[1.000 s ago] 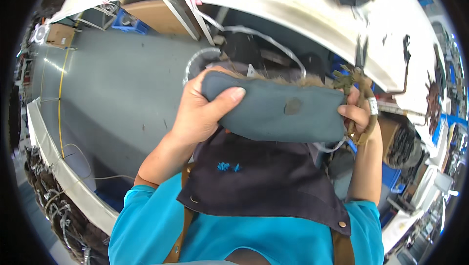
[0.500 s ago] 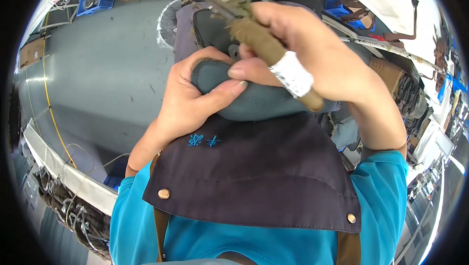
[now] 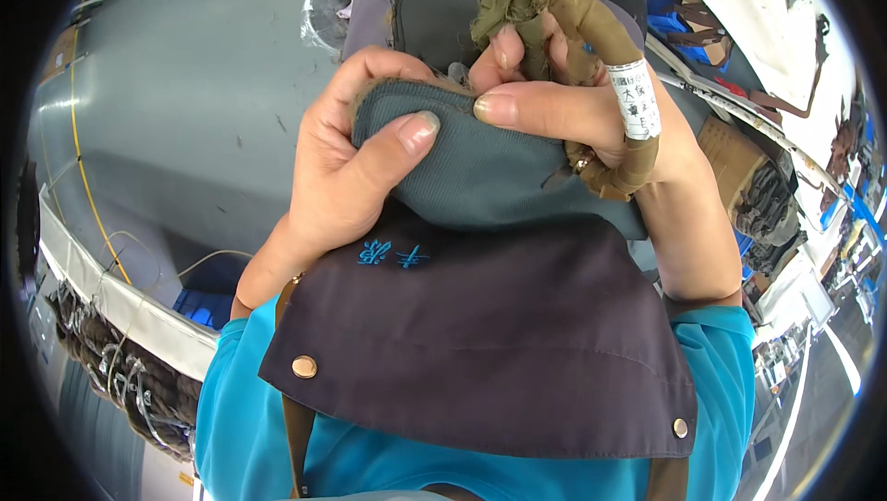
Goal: Trim excess fur and material from leather boot or garment components using scissors.
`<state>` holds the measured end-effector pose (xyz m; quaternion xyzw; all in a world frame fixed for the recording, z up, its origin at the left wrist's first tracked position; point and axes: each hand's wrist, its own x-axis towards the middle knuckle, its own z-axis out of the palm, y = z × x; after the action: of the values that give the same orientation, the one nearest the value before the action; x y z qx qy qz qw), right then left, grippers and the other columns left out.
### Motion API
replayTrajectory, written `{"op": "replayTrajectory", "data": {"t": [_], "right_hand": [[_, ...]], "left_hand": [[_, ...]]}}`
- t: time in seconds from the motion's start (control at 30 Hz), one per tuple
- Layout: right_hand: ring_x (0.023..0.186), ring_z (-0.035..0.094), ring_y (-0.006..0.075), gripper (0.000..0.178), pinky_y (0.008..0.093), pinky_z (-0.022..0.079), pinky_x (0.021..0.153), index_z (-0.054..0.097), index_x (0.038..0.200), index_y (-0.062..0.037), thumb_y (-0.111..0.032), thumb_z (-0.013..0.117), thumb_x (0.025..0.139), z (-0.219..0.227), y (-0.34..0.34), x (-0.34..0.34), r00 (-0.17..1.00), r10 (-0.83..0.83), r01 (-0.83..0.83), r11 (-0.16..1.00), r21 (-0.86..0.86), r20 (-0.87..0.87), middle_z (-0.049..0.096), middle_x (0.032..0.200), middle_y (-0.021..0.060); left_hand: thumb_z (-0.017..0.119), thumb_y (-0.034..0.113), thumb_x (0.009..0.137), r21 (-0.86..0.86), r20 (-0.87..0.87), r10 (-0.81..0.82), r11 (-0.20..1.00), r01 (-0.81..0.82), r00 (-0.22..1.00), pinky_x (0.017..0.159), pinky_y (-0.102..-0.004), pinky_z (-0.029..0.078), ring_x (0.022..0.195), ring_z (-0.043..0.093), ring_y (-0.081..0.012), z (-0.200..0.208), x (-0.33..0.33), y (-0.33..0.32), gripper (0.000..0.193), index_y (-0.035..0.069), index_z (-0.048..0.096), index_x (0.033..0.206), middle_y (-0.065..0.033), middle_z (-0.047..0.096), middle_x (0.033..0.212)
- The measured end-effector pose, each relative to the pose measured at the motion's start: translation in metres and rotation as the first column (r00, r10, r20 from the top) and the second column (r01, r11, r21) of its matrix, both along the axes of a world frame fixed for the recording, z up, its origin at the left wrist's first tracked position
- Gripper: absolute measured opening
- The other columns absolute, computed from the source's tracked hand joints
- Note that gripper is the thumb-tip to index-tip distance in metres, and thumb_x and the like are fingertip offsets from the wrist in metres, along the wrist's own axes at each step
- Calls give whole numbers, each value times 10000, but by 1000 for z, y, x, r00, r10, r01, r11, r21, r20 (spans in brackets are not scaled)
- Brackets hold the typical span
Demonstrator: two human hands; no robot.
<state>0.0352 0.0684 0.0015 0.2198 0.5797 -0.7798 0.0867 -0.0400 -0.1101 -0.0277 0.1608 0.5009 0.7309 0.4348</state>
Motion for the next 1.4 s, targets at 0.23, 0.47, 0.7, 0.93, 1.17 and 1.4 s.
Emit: {"op": "replayTrajectory", "data": {"t": [0.23, 0.47, 0.7, 0.93, 1.17, 1.4], "right_hand": [[711, 444, 135, 357, 236, 350, 662, 441, 865, -45, -115, 630, 571, 1, -4, -12, 998, 55, -58, 987, 150, 28, 483, 789, 54], [760, 443, 142, 379, 247, 346, 715, 447, 906, -31, -105, 605, 570, -3, -5, -8, 998, 40, -32, 981, 192, -38, 480, 814, 52], [751, 438, 143, 410, 245, 345, 713, 440, 931, -24, -119, 605, 568, -4, -8, -7, 995, -30, 51, 972, 231, -93, 474, 808, 48], [724, 423, 134, 406, 240, 332, 686, 432, 925, -21, -130, 603, 573, -2, -6, -6, 998, 54, -50, 978, 203, -12, 466, 801, 52], [688, 425, 141, 389, 245, 346, 638, 428, 914, -7, -120, 582, 576, -2, -11, -9, 999, -6, 17, 980, 198, -54, 462, 752, 60], [715, 514, 96, 281, 206, 409, 641, 523, 945, -16, -9, 631, 686, -14, 6, -7, 979, 92, -87, 996, 35, -182, 547, 757, 33]], "left_hand": [[536, 32, 827, 81, 149, -14, 997, 2, 989, 661, -188, 394, 742, 471, -17, -6, -3, -4, 143, 10, 504, 964, 11, 566, 816], [517, 35, 828, 84, 174, -24, 996, 9, 984, 677, -193, 391, 757, 472, -25, -7, -2, -4, 152, 7, 503, 977, 10, 561, 823], [467, 82, 841, 138, 202, -71, 990, 43, 977, 750, -220, 398, 835, 493, -59, -7, -4, -7, 208, -10, 486, 1028, -28, 572, 900], [448, 147, 827, 170, 269, -131, 982, 87, 954, 786, -231, 398, 874, 512, -92, -12, -4, -11, 302, -29, 471, 1070, -58, 578, 946], [398, 207, 817, 177, 289, -113, 982, 64, 951, 815, -253, 393, 917, 525, -131, -13, -4, -9, 376, -45, 458, 1089, -102, 578, 979], [360, 237, 811, 172, 268, -117, 982, 72, 956, 820, -260, 392, 907, 533, -146, -13, -8, -6, 413, -54, 456, 1089, -118, 584, 981]]}}
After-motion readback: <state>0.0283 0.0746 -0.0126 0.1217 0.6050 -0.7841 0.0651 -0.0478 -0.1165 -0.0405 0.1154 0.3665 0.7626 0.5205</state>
